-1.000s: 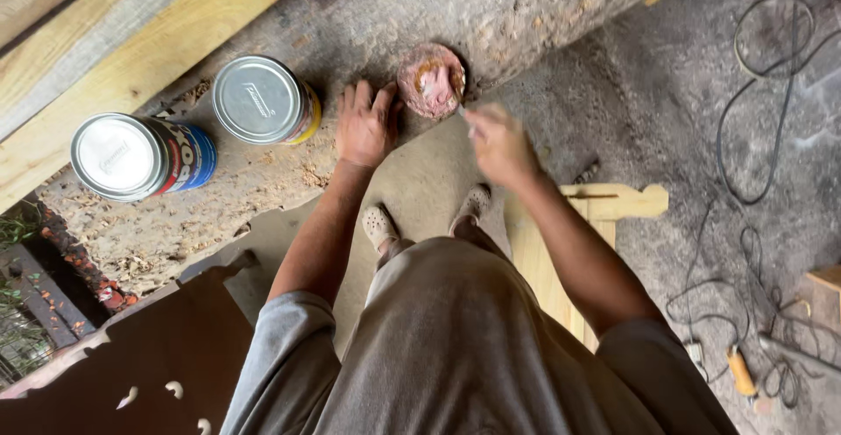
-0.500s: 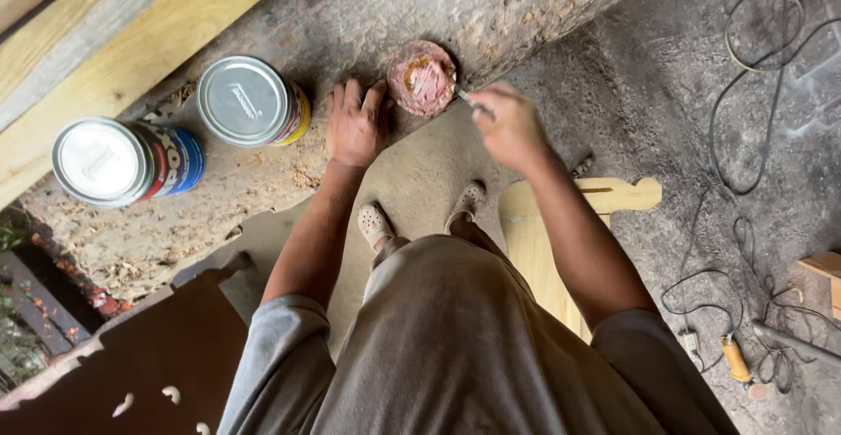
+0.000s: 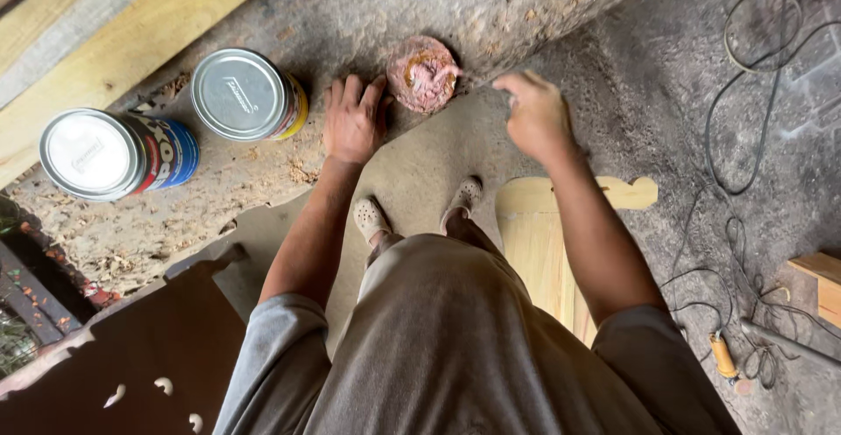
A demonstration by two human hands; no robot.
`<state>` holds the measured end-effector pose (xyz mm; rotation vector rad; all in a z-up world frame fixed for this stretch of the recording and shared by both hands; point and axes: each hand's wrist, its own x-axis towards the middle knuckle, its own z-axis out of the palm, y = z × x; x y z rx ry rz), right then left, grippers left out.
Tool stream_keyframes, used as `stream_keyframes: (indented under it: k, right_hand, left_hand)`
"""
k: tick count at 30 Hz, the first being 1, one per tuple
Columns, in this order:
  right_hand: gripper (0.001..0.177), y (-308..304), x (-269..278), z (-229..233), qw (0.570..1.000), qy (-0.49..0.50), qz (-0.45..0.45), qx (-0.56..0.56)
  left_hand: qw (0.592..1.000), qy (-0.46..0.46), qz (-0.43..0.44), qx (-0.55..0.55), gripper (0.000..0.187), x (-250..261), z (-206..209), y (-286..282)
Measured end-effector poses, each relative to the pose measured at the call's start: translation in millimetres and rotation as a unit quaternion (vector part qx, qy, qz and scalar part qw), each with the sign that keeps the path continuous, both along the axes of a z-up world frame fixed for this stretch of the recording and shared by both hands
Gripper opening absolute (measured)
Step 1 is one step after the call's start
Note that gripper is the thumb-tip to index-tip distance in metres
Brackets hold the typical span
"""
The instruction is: The person hammers nails into a wooden piece, then retrieves two cans of wood filler. They open the cans and use a putty knife to scoop white and pink filler onto a wooden block, mixing the substances together.
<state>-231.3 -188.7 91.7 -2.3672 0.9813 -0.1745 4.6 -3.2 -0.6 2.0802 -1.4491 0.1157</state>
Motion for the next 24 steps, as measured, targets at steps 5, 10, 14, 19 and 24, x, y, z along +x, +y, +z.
stream_keyframes:
  k: [5,10,14,19,24]
  right_hand:
    - [0.025,-21.9,-1.0,-27.8,0.994,-0.099,0.013,0.036]
    - [0.026,-9.5,-16.9,-63.3,0.993,-0.101,0.017,0.063]
    - [0.024,-18.1,-16.6,-56.4,0.997,0.039,-0.002,0.065]
    - [0.024,13.6,-1.0,-48.2,0.997,-0.037,-0.015,0.066]
    - [0.025,10.9,-9.8,-41.0,0.997,-0.033,0.076,0.009]
  left_hand:
    - [1.000,-0.017,0.004,-0.007,0.031,-0.2,2.8,-3.6]
    - [0.999,-0.022,0.014,0.018,0.028,-2.9,2.0,-1.8]
    - [1.000,-0.027,0.006,0.015,0.030,-1.4,4.3,-2.6]
    - [1.000,-0.018,0.005,0.015,0.028,-2.5,5.3,-3.2]
    - [0.999,-0.019,0.008,0.036,0.026,0.9,2.0,-3.2]
